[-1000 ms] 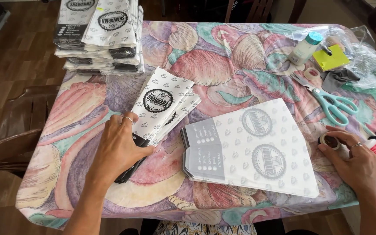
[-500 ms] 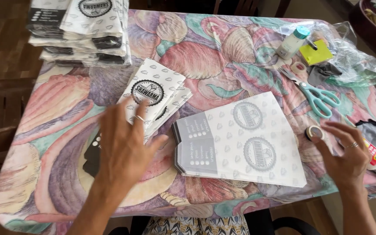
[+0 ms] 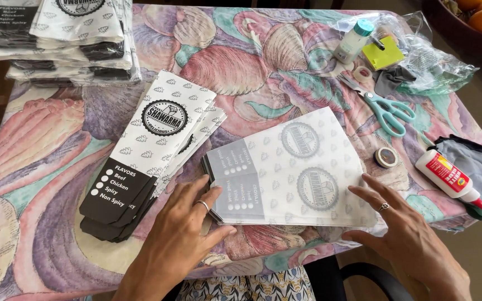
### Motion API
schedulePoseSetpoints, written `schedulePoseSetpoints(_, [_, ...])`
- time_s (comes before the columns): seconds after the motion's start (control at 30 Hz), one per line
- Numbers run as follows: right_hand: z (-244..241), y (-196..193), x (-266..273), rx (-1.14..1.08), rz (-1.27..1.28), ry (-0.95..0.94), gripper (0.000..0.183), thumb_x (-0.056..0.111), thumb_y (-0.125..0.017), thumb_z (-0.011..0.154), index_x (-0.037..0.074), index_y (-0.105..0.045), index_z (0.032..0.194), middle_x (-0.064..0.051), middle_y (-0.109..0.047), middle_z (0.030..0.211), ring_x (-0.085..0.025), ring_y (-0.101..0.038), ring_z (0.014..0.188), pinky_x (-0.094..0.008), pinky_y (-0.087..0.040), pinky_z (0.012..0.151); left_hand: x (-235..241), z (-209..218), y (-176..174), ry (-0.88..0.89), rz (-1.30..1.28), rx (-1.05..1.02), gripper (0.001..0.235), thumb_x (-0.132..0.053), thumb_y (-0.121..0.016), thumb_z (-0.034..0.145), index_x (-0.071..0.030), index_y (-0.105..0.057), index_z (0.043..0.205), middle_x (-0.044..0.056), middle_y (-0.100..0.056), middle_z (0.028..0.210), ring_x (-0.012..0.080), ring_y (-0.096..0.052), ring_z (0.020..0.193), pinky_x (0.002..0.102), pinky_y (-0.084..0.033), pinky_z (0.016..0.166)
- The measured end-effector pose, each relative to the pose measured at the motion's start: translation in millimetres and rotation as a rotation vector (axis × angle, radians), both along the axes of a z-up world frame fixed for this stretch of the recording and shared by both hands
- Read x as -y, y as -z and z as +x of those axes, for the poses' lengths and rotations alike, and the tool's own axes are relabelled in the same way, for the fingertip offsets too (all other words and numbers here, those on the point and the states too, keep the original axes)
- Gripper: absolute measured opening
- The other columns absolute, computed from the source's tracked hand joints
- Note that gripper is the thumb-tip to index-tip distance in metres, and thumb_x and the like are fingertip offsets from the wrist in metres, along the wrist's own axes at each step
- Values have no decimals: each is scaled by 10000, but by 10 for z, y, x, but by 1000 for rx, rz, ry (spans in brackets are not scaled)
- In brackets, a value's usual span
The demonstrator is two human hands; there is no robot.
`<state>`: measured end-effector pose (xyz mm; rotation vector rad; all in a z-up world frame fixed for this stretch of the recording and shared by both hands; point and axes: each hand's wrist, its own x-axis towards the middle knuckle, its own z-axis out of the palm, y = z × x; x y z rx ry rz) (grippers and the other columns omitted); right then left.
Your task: Folding and securing paper shawarma wraps with tape at a workspace.
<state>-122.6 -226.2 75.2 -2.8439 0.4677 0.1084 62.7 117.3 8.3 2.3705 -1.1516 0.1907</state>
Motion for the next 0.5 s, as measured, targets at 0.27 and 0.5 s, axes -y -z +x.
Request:
schedulePoseSetpoints(0.27, [-69,187,-87,299,-106,-68,666,433,-831,695,293,-651,1320,22,-556,1555,-256,-679,1239,-463,-621,818,-10,-57,-74,54,-149,35,641,-342,-873,794,35,-655,1264,195,-640,1295,320,-619,1182,436,-553,1018])
schedulePoseSetpoints(0.5, [-139,376,165,170,-119,138,908,554,-896,579,337,-570,1398,150,-615,1429,-145,-754,927,-393,-576,792,21,33,-175,64,-194,-74,824,-332,-959,695,-34,-536,1337,157,-630,1288,326,-608,1203,455,-526,1013])
